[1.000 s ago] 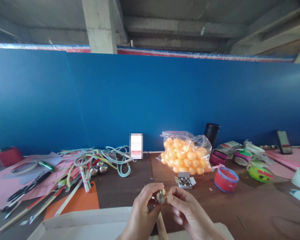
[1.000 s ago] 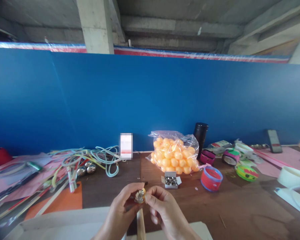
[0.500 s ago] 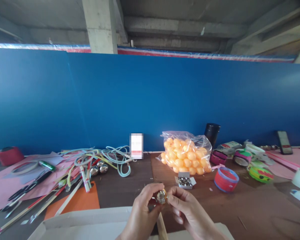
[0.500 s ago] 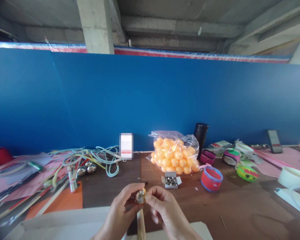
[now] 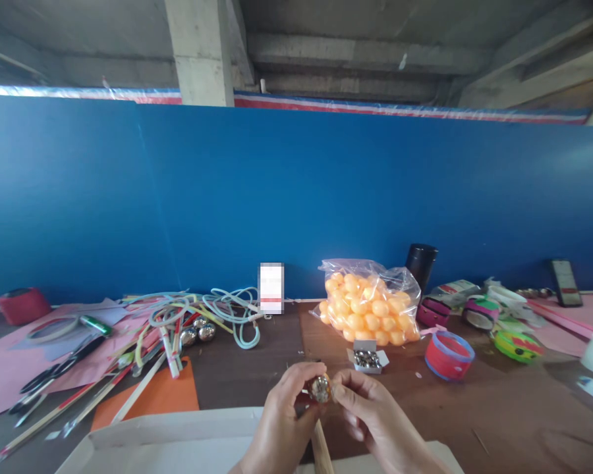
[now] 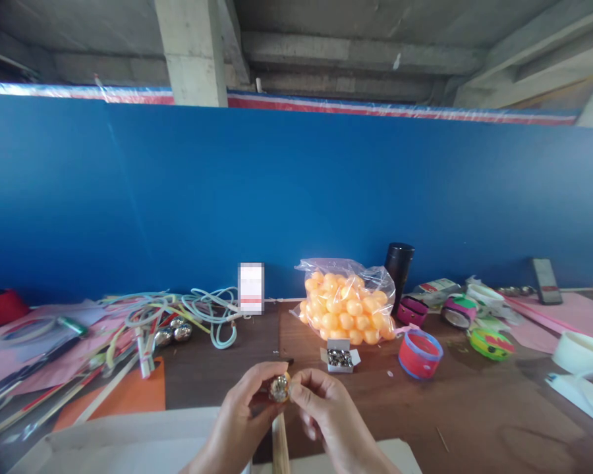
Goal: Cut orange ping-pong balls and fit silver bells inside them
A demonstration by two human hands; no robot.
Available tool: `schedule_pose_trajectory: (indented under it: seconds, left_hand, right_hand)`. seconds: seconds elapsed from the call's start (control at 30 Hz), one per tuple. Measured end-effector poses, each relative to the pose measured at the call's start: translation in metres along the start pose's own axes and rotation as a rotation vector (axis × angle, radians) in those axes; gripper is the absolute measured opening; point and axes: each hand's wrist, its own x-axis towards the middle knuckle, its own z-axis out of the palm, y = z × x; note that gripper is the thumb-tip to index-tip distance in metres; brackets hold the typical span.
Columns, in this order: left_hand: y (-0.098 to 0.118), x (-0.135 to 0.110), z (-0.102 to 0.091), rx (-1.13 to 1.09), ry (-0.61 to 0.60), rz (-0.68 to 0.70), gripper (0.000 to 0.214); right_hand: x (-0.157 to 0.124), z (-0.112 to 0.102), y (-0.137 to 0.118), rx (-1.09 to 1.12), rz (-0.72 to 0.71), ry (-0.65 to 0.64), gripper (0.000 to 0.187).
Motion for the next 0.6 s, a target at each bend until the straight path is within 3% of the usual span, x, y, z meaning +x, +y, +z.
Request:
schedule_pose_trajectory:
  seconds: [0.6]
  left_hand:
    - [0.0023,-0.0003,0.0002,0.011,-0.019,0.017,0.044]
  right_hand:
    - [0.0014,0.0006,-0.0023,0.018,0.023,-0.018,0.034]
